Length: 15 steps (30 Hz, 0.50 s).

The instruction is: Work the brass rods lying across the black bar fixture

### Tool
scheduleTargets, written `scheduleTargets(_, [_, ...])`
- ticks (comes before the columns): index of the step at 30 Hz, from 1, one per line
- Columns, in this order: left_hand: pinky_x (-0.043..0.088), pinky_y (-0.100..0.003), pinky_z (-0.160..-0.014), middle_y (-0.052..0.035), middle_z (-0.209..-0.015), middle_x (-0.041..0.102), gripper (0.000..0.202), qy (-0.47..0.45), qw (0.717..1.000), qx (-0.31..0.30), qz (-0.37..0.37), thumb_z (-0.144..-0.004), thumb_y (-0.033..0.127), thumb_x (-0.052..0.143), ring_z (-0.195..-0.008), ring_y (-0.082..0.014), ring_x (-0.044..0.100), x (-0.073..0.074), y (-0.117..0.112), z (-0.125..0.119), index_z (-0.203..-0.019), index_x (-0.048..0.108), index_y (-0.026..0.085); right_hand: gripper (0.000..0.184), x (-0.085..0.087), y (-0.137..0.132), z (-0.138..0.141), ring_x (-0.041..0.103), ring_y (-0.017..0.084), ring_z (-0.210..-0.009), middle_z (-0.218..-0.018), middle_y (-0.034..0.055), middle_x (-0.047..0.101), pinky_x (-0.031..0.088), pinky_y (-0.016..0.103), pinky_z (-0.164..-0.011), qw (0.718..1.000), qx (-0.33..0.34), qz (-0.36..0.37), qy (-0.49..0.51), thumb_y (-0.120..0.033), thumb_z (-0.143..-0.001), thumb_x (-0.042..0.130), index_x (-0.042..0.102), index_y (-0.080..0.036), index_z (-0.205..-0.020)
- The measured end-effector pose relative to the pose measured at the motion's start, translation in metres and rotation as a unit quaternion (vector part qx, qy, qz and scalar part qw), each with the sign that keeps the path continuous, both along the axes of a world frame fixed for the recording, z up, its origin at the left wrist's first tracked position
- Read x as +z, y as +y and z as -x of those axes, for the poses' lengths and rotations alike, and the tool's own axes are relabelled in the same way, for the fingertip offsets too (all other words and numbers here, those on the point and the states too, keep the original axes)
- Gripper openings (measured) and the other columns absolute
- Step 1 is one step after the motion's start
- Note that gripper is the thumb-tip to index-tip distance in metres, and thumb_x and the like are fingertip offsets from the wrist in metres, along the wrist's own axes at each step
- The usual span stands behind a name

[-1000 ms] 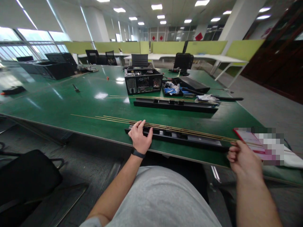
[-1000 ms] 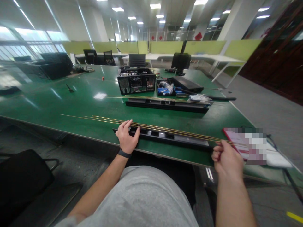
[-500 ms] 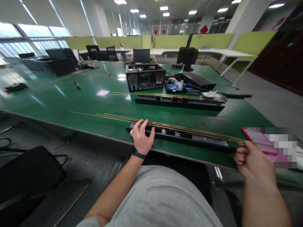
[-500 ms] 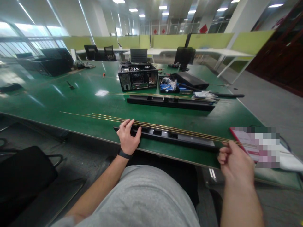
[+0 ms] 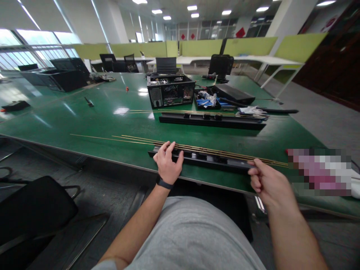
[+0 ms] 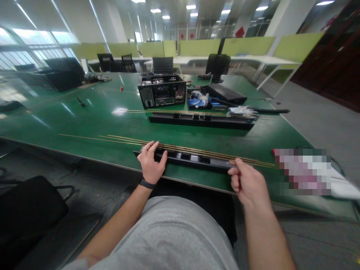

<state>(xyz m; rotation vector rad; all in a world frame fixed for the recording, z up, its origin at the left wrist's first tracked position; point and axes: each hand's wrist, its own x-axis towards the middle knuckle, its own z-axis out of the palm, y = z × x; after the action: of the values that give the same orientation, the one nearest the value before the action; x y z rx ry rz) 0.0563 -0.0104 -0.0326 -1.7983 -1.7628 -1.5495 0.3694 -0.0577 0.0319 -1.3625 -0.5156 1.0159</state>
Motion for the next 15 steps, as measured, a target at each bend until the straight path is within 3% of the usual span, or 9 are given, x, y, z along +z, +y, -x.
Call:
scheduleTargets(8, [0.046,-0.048,-0.112,-0.0189,-0.144,0.072,0.043,0.003,1.000,0.004,-0.010,-0.102,0.044,0.072,-0.134,-0.0329,0.070,-0.002,0.001,0.000,-0.139,0.073,0.022,0.041,0.003,0.009,0.037,0.037,0.006,-0.031,-0.064,-0.0013,0.064,0.024,0.019,-0.027,0.998,0.052,0.024,0.021,-0.050,-0.089,0.088,0.070,-0.014,-0.097])
scheduleTargets(11, [0.047,-0.048,-0.112,-0.0190,-0.144,0.072,0.044,0.004,1.000,0.010,-0.001,-0.102,0.045,0.071,-0.133,-0.0328,0.070,-0.001,0.001,-0.001,-0.139,0.072,0.022,0.040,0.001,0.006,0.032,0.038,0.006,-0.032,-0.065,-0.0013,0.064,0.024,0.018,-0.027,0.999,0.041,0.017,0.023,-0.048,-0.087,0.090,0.071,-0.013,-0.097])
scheduleTargets(15, [0.048,-0.048,-0.111,-0.0190,-0.144,0.072,0.043,0.008,1.000,0.012,-0.007,-0.102,0.045,0.070,-0.132,-0.0322,0.071,0.000,0.000,0.000,-0.139,0.073,0.023,0.032,-0.002,0.003,-0.002,0.038,0.005,-0.034,-0.065,-0.0027,0.060,0.025,0.017,-0.029,0.999,-0.036,0.003,0.020,-0.041,-0.087,0.088,0.070,-0.014,-0.091])
